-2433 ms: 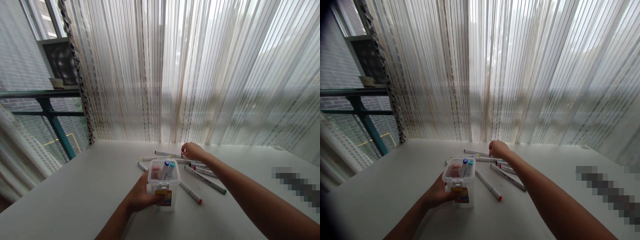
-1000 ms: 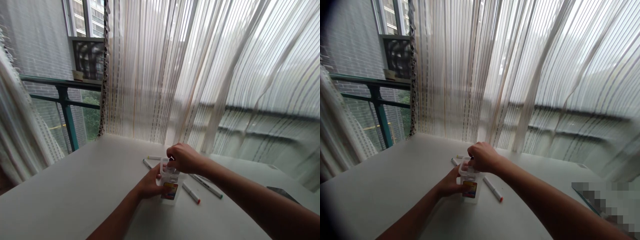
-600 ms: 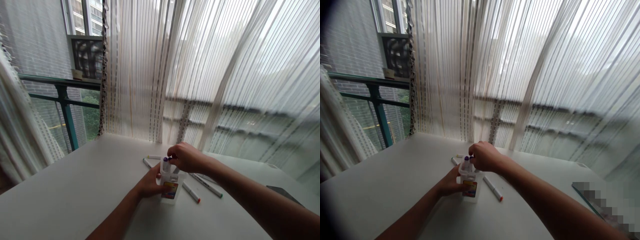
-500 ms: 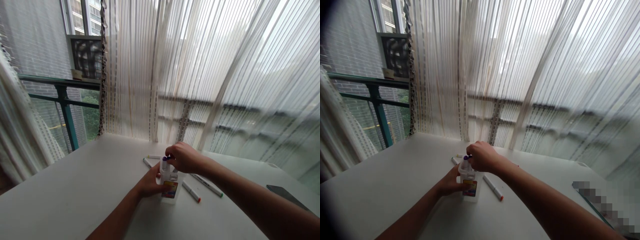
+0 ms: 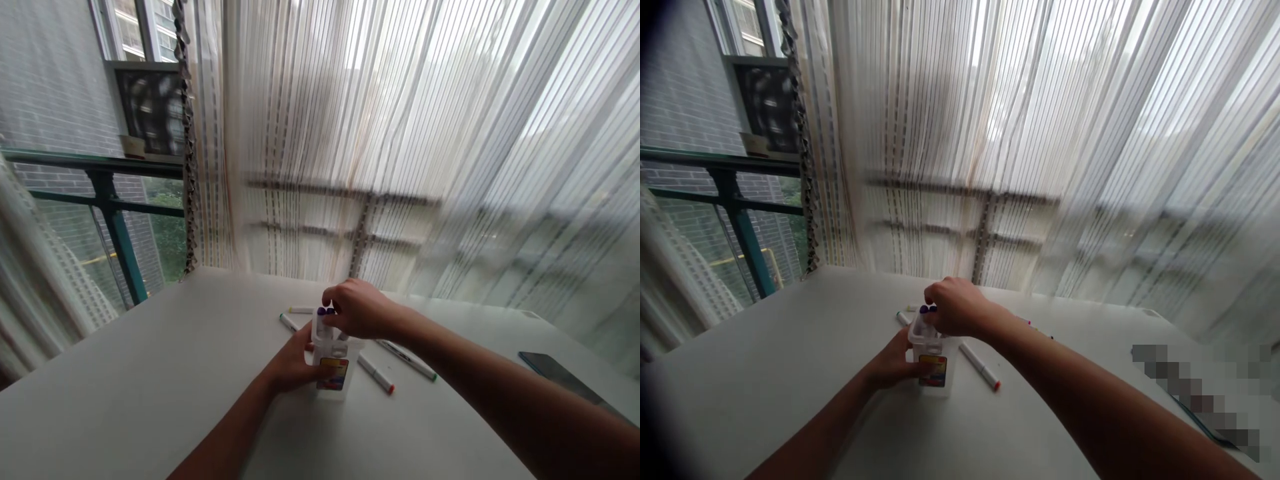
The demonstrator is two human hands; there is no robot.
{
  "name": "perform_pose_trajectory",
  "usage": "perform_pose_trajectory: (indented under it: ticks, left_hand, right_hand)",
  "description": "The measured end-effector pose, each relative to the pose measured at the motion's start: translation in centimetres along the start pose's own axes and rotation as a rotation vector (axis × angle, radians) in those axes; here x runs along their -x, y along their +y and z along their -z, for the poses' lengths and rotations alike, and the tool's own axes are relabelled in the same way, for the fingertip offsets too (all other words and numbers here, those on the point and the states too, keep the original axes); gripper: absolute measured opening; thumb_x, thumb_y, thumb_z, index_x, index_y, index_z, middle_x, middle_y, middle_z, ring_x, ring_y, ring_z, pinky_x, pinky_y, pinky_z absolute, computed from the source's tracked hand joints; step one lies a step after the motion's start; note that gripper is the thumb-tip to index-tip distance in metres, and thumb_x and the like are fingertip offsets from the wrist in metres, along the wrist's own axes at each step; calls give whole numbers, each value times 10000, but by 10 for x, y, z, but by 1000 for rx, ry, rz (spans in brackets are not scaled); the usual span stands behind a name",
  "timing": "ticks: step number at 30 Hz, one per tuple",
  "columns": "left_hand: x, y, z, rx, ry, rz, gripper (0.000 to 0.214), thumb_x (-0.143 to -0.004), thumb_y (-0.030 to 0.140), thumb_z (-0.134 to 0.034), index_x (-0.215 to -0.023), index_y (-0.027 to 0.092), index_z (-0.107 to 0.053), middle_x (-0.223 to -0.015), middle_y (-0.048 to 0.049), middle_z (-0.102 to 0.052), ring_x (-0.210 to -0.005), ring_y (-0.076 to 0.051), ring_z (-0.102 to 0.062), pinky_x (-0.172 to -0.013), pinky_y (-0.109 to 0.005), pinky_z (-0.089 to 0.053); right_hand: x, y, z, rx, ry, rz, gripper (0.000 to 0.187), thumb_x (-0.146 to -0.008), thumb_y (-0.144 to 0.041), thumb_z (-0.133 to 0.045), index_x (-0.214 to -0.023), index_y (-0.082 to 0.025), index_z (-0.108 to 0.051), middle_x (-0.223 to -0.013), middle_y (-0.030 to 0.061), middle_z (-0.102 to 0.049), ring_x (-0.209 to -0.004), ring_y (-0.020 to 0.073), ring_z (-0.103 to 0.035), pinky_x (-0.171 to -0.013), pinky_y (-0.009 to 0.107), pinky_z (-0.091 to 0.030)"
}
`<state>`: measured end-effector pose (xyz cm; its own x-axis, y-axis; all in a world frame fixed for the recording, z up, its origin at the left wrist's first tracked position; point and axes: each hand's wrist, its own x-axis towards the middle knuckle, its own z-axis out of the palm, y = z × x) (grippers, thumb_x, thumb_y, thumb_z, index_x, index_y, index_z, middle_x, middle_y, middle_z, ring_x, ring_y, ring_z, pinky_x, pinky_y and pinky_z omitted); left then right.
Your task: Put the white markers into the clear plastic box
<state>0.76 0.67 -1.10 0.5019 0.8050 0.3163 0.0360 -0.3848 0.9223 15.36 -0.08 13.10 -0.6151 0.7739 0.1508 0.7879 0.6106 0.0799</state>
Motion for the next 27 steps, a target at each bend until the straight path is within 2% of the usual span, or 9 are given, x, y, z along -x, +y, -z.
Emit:
perform_pose_trajectory:
  ticks: [4,7,12,16,22,27]
  left_hand:
    - [0,-1,0,-25,-11,28,526,-602,309,-732,-1050,163,-497,-932,-45,-611,-864,-222,-560,-773,-329,-442]
    - [0,-3,0,-33,-13,27,529,-601,314,-736,-1052,161,-507,-943,-50,-620,-871,-227,-562,-792,-342,-439]
    - [2,-7,0,-26,7,44,588,-592,348,-746,-1093,169,-495,-996,-62,-614,-925,-246,-556,-810,-345,-440]
    - [2,-8,-1,5,-3,44,571,-598,349,-747,-1081,168,-502,-998,-62,-614,-928,-245,-559,-799,-330,-452]
    - [1,-7,-2,40,-10,28,557,-610,346,-739,-1079,169,-497,-986,-56,-618,-907,-227,-566,-803,-311,-453]
    - [1,-1,-2,28,-11,43,553,-603,333,-741,-1073,163,-504,-993,-57,-620,-903,-230,-564,-804,-311,-451]
  right_hand:
    - [7,19,12,-132,85,-87,242,-749,-347,-553,-878,-170,-656,-669,14,-630,-543,88,-491,-522,216,-316]
    - [15,46,10,-124,132,-208,226,-767,-323,-514,-813,-156,-659,-655,17,-618,-554,90,-490,-536,216,-324]
    - [32,97,-30,-25,-16,-385,226,-765,-285,-482,-776,-163,-672,-715,45,-645,-625,122,-535,-573,230,-353]
    - [44,124,-68,-14,-92,-461,201,-731,-218,-500,-766,-170,-692,-779,73,-667,-676,150,-569,-591,240,-372]
    - [36,133,-109,-8,-137,-483,266,-711,-203,-510,-908,-184,-688,-893,107,-670,-822,199,-597,-675,274,-402]
    - [19,129,-126,2,-146,-461,225,-667,-143,-525,-829,-138,-680,-879,152,-659,-817,244,-604,-654,307,-407]
